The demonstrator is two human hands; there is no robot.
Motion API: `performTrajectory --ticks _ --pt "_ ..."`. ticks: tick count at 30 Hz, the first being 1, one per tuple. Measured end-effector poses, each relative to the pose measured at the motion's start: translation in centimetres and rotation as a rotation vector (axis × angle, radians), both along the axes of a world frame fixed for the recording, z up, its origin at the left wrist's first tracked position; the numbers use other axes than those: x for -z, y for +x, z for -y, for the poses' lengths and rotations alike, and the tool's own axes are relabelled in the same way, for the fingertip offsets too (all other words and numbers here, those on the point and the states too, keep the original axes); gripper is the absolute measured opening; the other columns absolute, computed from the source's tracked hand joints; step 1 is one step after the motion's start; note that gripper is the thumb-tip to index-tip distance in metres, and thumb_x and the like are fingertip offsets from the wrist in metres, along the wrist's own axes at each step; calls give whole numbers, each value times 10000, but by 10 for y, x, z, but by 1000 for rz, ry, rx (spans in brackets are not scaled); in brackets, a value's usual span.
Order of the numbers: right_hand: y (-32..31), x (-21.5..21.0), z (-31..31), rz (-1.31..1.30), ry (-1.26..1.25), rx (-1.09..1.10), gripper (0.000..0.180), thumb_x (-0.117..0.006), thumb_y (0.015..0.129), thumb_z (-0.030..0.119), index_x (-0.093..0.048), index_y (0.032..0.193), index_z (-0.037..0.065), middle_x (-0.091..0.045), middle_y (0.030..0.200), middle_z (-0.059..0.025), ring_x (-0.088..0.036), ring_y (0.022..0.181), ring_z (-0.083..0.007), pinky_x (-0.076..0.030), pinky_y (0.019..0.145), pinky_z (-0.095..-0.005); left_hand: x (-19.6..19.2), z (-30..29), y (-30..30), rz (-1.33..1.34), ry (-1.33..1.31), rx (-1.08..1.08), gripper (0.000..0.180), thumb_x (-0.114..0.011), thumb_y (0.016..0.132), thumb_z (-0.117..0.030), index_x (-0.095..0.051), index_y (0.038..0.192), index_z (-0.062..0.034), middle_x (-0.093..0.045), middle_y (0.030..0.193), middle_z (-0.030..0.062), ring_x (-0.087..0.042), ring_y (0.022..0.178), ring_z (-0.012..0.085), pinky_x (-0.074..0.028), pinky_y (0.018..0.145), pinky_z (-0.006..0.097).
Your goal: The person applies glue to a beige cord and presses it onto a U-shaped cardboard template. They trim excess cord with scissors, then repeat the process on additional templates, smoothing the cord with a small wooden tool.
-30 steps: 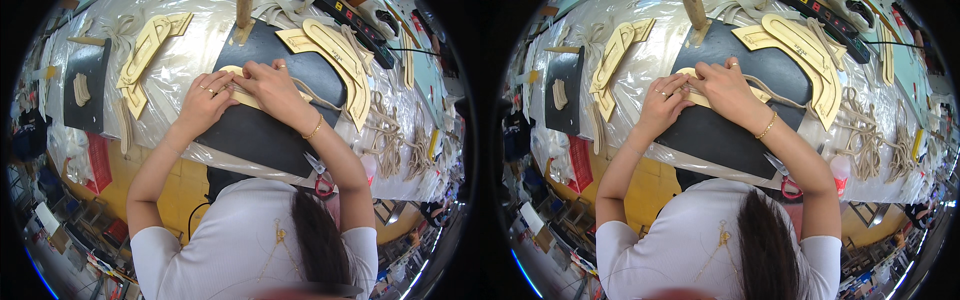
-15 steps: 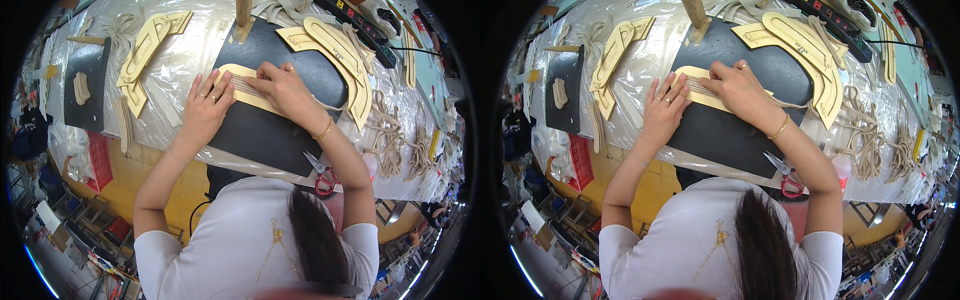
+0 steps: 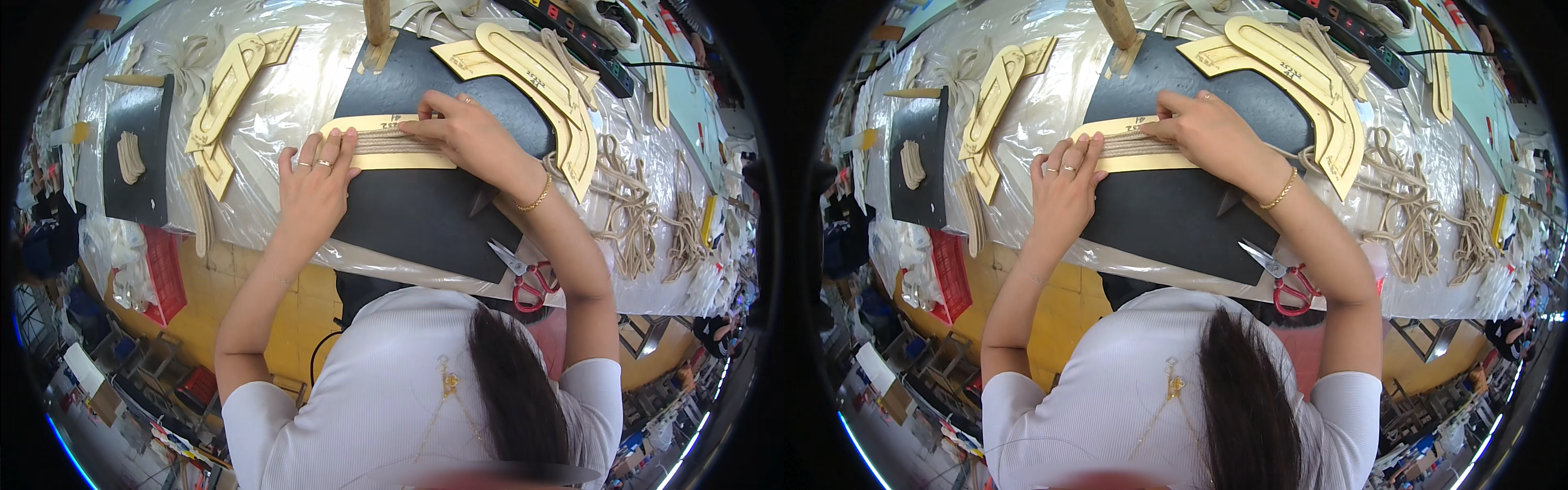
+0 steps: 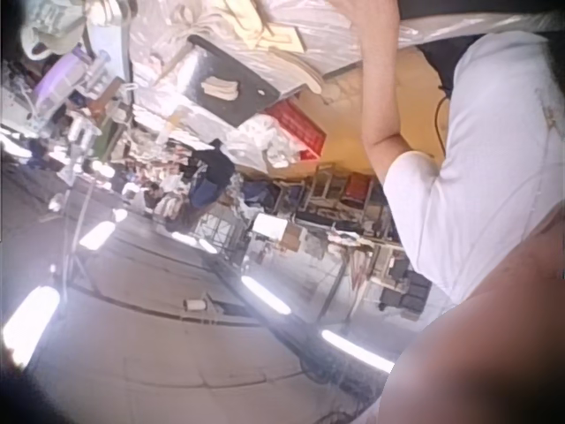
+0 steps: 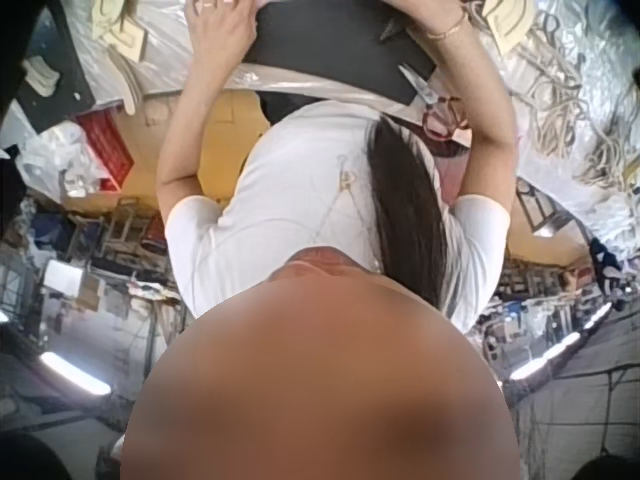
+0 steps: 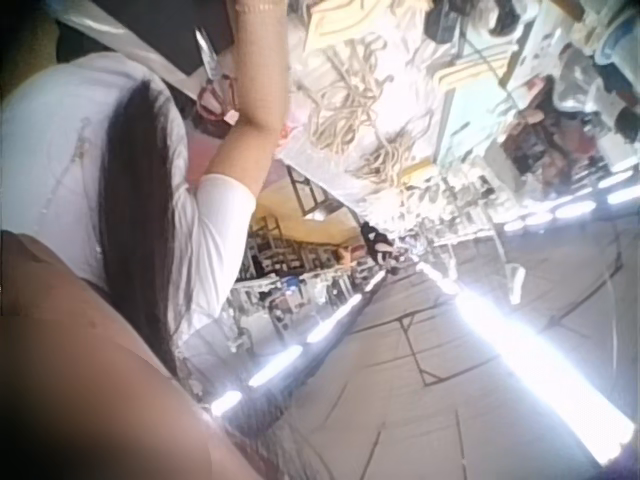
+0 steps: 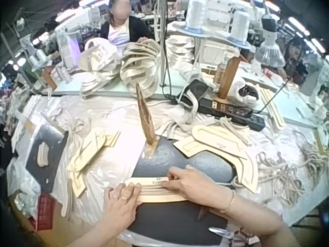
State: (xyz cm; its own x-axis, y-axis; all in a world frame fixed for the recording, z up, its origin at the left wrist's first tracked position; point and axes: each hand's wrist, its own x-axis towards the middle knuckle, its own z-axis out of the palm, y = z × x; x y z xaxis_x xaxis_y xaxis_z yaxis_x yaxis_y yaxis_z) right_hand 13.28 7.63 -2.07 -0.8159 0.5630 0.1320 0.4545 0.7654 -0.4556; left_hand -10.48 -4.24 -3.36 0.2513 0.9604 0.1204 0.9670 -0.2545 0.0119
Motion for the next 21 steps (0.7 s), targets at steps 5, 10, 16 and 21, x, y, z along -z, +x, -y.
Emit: performTrajectory --ticks 5,10,16,21 --pt "4 -1 -2 -53 59 -84 367 -669 832 74 -755 1179 162 -597 1021 -37 -569 812 -228 -453 763 -334 -1 7 5 10 -21 -52 542 -652 946 -205 -518 1469 -168 -595 1351 99 -542 1250 286 -355 1041 514" --pt "4 3 -1 -55 98 -87 386 -658 812 55 -755 1174 148 -599 1025 -40 -569 788 -209 -445 766 -334 -11 3 9 -28 -102 -61 601 -620 956 -148 -462 1517 -297 -589 1362 143 -551 1250 318 -349 1031 550" --pt "1 3 9 -83 38 21 379 -682 854 78 -718 1229 123 -604 1033 -71 -619 809 -248 -506 764 -378 -17 0 14 -113 -180 -56 739 -591 898 -33 -416 1545 -343 -575 1368 167 -548 1241 339 -349 1028 565" --pt "-24 3 12 -204 -154 99 338 -709 884 132 -694 1219 88 -607 1035 -109 -654 861 -311 -547 771 -426 -18 2 21 -70 -151 -39 755 -589 824 5 -433 1536 -193 -531 1405 178 -498 1311 353 -333 1083 557"
